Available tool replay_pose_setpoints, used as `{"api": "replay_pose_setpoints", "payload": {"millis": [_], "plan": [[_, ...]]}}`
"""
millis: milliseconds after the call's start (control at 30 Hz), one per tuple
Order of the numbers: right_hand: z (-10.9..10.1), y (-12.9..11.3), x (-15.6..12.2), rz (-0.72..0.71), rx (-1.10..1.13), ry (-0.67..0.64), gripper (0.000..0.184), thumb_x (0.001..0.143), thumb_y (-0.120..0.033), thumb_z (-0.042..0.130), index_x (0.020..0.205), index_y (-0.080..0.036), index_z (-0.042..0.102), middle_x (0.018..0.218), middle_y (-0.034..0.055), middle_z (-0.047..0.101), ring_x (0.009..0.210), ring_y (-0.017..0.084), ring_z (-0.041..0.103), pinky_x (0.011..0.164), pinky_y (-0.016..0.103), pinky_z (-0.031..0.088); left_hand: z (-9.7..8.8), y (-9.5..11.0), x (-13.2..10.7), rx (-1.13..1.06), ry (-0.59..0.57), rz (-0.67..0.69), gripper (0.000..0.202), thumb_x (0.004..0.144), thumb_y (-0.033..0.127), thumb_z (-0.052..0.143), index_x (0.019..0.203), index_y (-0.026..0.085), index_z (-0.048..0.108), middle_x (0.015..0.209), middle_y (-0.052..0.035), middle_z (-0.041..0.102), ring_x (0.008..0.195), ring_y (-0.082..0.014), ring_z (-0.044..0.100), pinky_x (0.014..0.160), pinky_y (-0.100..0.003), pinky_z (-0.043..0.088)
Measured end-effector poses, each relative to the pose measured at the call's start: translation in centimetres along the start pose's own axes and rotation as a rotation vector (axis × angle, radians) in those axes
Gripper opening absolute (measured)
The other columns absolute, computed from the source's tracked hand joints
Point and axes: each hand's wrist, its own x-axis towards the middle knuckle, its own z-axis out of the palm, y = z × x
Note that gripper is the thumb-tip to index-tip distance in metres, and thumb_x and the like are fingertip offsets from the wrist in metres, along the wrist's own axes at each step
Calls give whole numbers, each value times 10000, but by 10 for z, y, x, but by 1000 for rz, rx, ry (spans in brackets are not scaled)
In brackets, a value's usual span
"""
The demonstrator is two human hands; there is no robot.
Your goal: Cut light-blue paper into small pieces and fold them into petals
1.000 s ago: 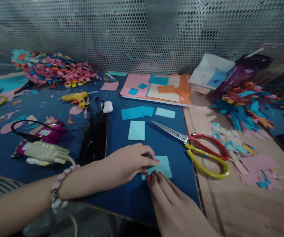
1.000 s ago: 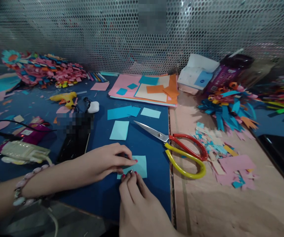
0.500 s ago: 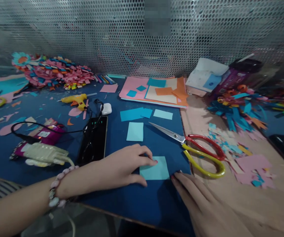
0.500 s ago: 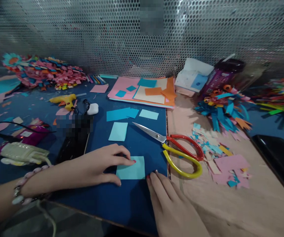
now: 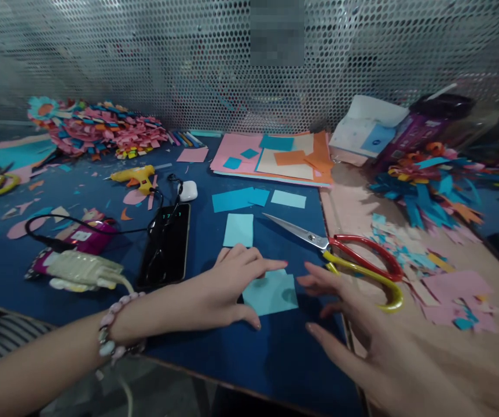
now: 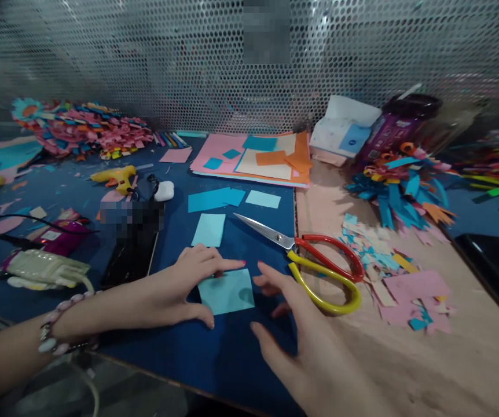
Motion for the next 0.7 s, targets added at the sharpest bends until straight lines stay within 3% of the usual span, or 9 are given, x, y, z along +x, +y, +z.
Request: {"api": "replay_pose_setpoints", "payload": {"millis": [67, 133, 233, 300, 400, 500, 600, 700], "plan": [[3, 0, 4, -33, -59, 56, 522, 791, -236, 567, 1289, -277, 416, 1117, 58, 629, 931, 189, 638, 691, 305, 589, -1, 2, 0, -36, -29, 11, 573, 752, 402, 690, 1253, 225, 478, 979, -50, 565, 924, -220, 486, 842, -349, 301], [3, -1, 8, -61, -98, 35, 494, 751, -179, 575, 1224, -282, 476, 1047, 40, 646, 887, 184, 640, 692, 312, 579, -2, 3, -1, -78, -44, 43, 337, 801, 216, 643, 1121, 200, 539, 867, -7, 579, 848, -173, 515, 849, -336, 299], [-1, 0, 12, -165, -114, -36, 305, 746, -95, 521, 977, -283, 587, 921, -3, 657, 867, 156, 623, 734, 289, 544, -4, 3, -3, -141, 16, 109, 276, 772, 2, 521, 957, 192, 595, 821, 8, 556, 826, -131, 524, 834, -293, 342], [-5, 1, 14, -279, -151, 10, 212, 782, -98, 504, 858, -272, 598, 871, -18, 665, 852, 150, 607, 745, 280, 509, -7, 3, -5, -193, 121, 130, 232, 768, 53, 576, 935, 202, 633, 942, -25, 534, 933, -142, 518, 863, -275, 376], [-14, 5, 16, -449, -290, 142, 184, 844, -144, 502, 946, -258, 603, 932, -24, 689, 888, 170, 578, 813, 315, 434, -12, 5, -7, -281, 280, 104, 350, 704, 317, 739, 1034, 240, 656, 1224, -71, 417, 1180, -218, 406, 1029, -334, 318], [-22, 9, 20, -595, -424, 206, 227, 911, -182, 411, 1019, -223, 606, 1024, 2, 701, 922, 192, 564, 834, 343, 383, -15, 6, -6, -473, 318, 34, 393, 786, 520, 598, 1066, 253, 664, 1342, -73, 351, 1253, -254, 342, 1062, -382, 291], [-24, 13, 24, -741, -542, 198, 314, 933, -158, 317, 1014, -177, 621, 1023, 37, 712, 899, 207, 577, 787, 357, 388, -12, 4, -3, -690, 272, -124, 349, 843, 471, 547, 1101, 261, 652, 1367, -67, 373, 1131, -221, 458, 879, -315, 432], [-18, 13, 25, -830, -595, 214, 327, 914, -107, 308, 993, -144, 623, 1050, 74, 704, 889, 237, 587, 766, 398, 395, -9, 2, 2, -821, 189, -271, 379, 776, 385, 665, 1130, 252, 632, 1118, -57, 558, 845, -142, 527, 688, -235, 430]]}}
